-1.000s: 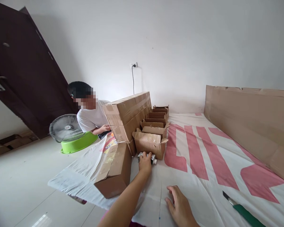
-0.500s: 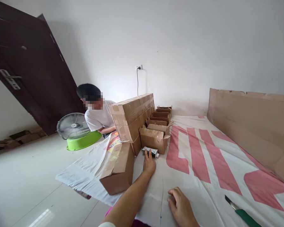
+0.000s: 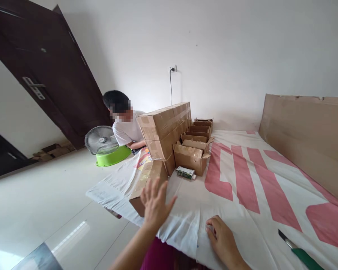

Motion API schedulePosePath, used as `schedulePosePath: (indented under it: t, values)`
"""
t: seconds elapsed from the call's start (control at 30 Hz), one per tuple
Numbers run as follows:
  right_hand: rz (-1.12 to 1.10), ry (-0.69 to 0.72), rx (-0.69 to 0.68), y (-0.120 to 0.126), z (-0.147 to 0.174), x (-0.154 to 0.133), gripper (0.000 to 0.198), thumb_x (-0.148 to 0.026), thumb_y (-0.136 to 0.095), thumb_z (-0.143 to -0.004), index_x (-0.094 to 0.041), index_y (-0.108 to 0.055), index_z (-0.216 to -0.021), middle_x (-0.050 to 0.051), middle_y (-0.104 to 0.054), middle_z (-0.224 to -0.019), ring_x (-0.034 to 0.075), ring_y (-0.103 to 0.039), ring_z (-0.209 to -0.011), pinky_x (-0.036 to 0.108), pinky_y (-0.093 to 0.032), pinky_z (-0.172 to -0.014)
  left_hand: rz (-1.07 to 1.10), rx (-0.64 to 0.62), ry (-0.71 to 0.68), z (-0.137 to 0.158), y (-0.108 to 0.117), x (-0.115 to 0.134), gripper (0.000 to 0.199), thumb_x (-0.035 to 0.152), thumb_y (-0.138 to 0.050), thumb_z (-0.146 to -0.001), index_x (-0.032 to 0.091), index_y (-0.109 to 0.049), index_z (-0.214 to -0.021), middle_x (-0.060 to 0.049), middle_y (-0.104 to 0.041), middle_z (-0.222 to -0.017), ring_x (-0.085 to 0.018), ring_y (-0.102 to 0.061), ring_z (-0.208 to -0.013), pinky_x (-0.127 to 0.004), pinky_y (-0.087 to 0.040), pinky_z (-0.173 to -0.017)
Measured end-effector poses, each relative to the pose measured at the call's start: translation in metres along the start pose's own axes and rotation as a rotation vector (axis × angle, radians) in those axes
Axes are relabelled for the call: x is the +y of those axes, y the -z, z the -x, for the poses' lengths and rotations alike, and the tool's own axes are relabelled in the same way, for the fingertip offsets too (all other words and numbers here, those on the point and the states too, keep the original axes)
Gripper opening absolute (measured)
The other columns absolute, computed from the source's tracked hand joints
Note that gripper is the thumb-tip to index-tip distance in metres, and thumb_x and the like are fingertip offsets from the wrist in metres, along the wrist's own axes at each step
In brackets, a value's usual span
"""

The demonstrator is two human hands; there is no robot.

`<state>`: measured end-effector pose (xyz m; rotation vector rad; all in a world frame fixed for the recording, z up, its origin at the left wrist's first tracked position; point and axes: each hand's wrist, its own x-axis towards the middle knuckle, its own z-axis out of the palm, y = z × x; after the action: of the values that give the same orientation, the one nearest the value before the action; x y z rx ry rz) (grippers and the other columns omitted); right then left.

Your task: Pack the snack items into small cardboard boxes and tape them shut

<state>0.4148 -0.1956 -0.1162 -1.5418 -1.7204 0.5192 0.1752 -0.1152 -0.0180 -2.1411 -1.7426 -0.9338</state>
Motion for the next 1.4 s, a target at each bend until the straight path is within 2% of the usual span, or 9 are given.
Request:
schedulePosePath:
  t: [0.1,0.23,0.4,0.6,0.8,0.97,1.2,1.33,1.4]
  values:
    - [0.0,0.016,0.017,0.002,0.0,-0.004,0.018,-0.031,-0.047,-0.09,-0.023,-0.063,-0.09,0.004,-0.066,-0.091,0.017,-0.061,-0.069,0.031,-0.051,-0.068,-0.152,0.013,0.304,-0.016,0.019,-0.035,0.053,0.05,-0.063,-0.08,0.021,-0.058,-0.125,-0.015,-0.038,-0.147,-0.042,-0.018,-0.143,-0.062,-0.019,-0.112]
    - [0.001,0.029,0.03,0.005,0.0,-0.009,0.017,-0.029,-0.049,-0.089,-0.021,-0.064,-0.09,0.005,-0.065,-0.092,0.017,-0.062,-0.073,0.031,-0.051,-0.071,-0.126,-0.004,0.42,-0.019,0.03,-0.07,0.05,0.053,-0.051,-0.086,0.025,-0.055,-0.127,-0.012,-0.041,-0.14,-0.036,-0.042,-0.128,-0.054,-0.034,-0.105]
    - [-0.094,-0.002,0.098,0.012,0.008,-0.007,0.021,-0.033,-0.049,-0.091,-0.02,-0.063,-0.096,0.007,-0.065,-0.095,0.017,-0.061,-0.075,0.032,-0.053,-0.074,0.061,-0.121,-0.08,-0.003,0.041,-0.079,0.047,0.042,-0.061,-0.078,0.027,-0.057,-0.122,-0.008,-0.052,-0.131,-0.033,-0.044,-0.125,-0.052,-0.035,-0.106]
    - [-0.025,-0.097,0.349,0.049,0.04,0.026,0.031,-0.046,-0.05,-0.091,-0.02,-0.066,-0.094,0.009,-0.068,-0.095,0.021,-0.064,-0.089,0.035,-0.053,-0.08,0.43,-0.318,-0.558,0.017,0.05,-0.03,0.052,0.035,-0.067,-0.074,0.026,-0.056,-0.124,-0.011,-0.051,-0.134,-0.034,-0.036,-0.133,-0.052,-0.035,-0.108]
    - [0.524,-0.175,0.607,0.13,0.084,0.075,0.037,-0.049,-0.048,-0.085,-0.019,-0.065,-0.097,0.013,-0.069,-0.099,0.03,-0.062,-0.098,0.048,-0.046,-0.092,0.732,-0.545,-0.745,0.016,0.038,0.019,0.053,0.031,-0.065,-0.071,0.027,-0.057,-0.123,-0.01,-0.054,-0.131,-0.034,-0.036,-0.136,-0.061,-0.014,-0.116]
    - [0.879,-0.5,0.427,0.162,0.122,0.108,0.049,-0.048,-0.039,-0.081,-0.018,-0.066,-0.109,0.018,-0.07,-0.103,0.037,-0.064,-0.089,0.053,-0.049,-0.074,0.953,-0.641,-0.723,0.006,0.023,0.038,0.041,0.03,-0.06,-0.076,0.025,-0.063,-0.117,-0.01,-0.052,-0.129,-0.035,-0.032,-0.138,-0.061,-0.016,-0.116]
    - [0.795,-0.415,0.384,0.17,0.115,0.108,0.051,-0.044,-0.033,-0.084,-0.014,-0.066,-0.109,0.018,-0.072,-0.096,0.035,-0.067,-0.087,0.049,-0.053,-0.077,0.958,-0.246,-0.522,0.049,0.003,0.044,0.044,0.009,-0.048,-0.078,0.029,-0.066,-0.112,-0.008,-0.035,-0.136,-0.035,-0.019,-0.142,-0.061,-0.029,-0.112]
    - [0.65,-0.264,0.535,0.178,0.08,0.052,0.048,-0.045,-0.033,-0.091,-0.018,-0.06,-0.12,0.012,-0.073,-0.1,0.027,-0.07,-0.086,0.038,-0.056,-0.07,0.968,-0.088,-0.459,0.067,-0.008,0.047,0.039,0.01,-0.049,-0.079,0.029,-0.066,-0.108,-0.008,-0.037,-0.126,-0.033,-0.03,-0.134,-0.058,-0.034,-0.109]
    - [0.637,-0.064,0.542,0.18,0.059,0.01,0.044,-0.042,-0.034,-0.094,-0.019,-0.058,-0.123,0.012,-0.073,-0.103,0.024,-0.071,-0.085,0.035,-0.057,-0.072,0.986,-0.038,-0.451,0.07,-0.012,0.051,0.039,0.01,-0.049,-0.079,0.03,-0.064,-0.11,-0.007,-0.037,-0.121,-0.032,-0.033,-0.129,-0.058,-0.035,-0.108]
